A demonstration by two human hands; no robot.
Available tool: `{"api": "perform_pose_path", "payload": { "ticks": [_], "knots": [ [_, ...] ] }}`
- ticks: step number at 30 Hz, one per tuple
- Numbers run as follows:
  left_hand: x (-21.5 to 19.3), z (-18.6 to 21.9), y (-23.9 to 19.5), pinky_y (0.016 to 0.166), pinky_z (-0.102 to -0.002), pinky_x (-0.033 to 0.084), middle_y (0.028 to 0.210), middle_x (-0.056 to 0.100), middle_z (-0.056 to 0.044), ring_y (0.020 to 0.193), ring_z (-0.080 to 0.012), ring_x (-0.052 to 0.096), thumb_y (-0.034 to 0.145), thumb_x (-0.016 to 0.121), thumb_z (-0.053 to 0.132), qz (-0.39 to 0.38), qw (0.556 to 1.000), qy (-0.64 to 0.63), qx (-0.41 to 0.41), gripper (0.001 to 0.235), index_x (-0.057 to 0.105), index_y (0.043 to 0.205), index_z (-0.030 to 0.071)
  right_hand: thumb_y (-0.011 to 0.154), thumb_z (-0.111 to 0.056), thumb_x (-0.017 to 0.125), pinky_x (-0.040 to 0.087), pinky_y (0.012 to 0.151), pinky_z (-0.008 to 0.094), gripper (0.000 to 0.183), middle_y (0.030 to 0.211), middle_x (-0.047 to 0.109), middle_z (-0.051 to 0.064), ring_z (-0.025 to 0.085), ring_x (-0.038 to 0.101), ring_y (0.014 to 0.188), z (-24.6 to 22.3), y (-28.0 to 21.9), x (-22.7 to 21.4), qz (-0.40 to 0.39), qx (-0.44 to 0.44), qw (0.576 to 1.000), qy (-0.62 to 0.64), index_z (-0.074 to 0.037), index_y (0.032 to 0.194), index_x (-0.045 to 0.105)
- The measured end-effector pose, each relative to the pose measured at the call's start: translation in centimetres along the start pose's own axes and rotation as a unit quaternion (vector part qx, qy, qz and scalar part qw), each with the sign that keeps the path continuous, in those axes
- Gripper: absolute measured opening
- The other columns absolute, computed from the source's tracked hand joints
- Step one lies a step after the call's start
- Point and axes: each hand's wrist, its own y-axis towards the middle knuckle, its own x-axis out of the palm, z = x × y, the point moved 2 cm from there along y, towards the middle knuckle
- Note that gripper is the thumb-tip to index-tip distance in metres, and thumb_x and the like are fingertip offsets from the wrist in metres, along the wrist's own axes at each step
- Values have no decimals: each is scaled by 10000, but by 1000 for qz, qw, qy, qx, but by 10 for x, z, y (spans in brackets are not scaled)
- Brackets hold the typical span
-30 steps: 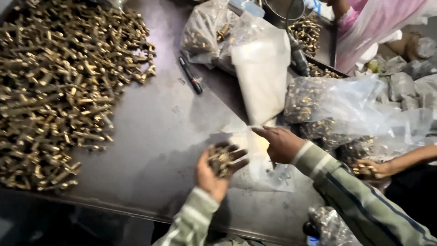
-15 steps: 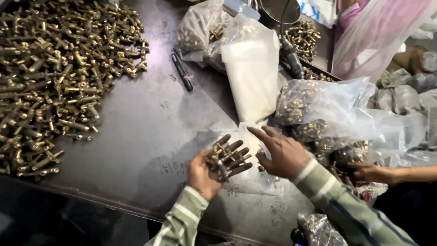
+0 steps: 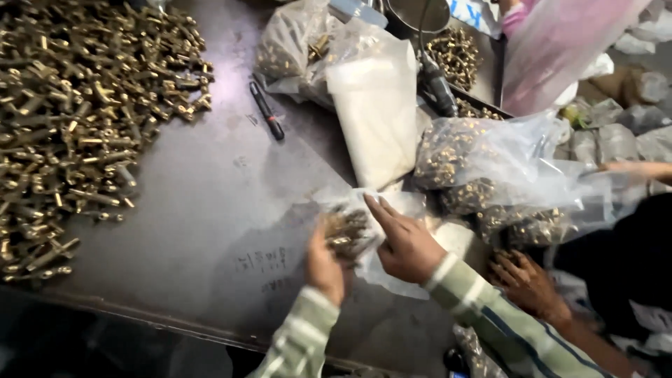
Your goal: Sorting and placing small brass fittings or components into plastic bags.
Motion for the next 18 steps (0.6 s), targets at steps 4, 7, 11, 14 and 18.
{"api": "perform_pose_path", "payload": {
  "ticks": [4,7,11,14,18],
  "knots": [
    [20,-35,12,851,-411,580,1225,653,-50,1054,-187,650,1083,384,435,-128,928,311,-158,476,555,1385,110,724,-43,579,486,993,502,890,1502,454,335,480,622,1154,-1,-5,2,44,-14,999,13,-85,1573,314],
    [33,1,13,868,-378,610,1237,698,-29,1101,-166,700,1029,478,363,-101,917,354,-151,417,610,1352,134,750,-30,589,481,981,513,839,1470,482,328,494,609,1170,-7,-5,-2,94,-9,996,5,-108,1558,379],
    [4,70,34,786,-374,601,926,821,-147,891,-295,771,968,632,325,-137,742,650,88,349,776,1088,31,842,-152,705,539,827,468,550,1377,626,215,375,716,883,-54,-6,-20,185,46,979,67,-139,1377,577],
    [32,147,47,826,-428,580,982,771,-162,937,-349,744,876,684,361,-68,591,778,204,343,777,1053,82,835,-173,704,565,639,398,478,1181,761,83,302,710,639,-84,-4,-18,82,145,973,159,-192,1312,676],
    [63,226,111,899,-494,530,1109,714,-226,1015,-417,673,868,696,341,-74,425,852,297,382,733,1104,43,880,-169,711,573,593,376,358,886,787,107,270,718,593,-78,-17,30,8,150,960,237,-187,1236,747]
  ]
}}
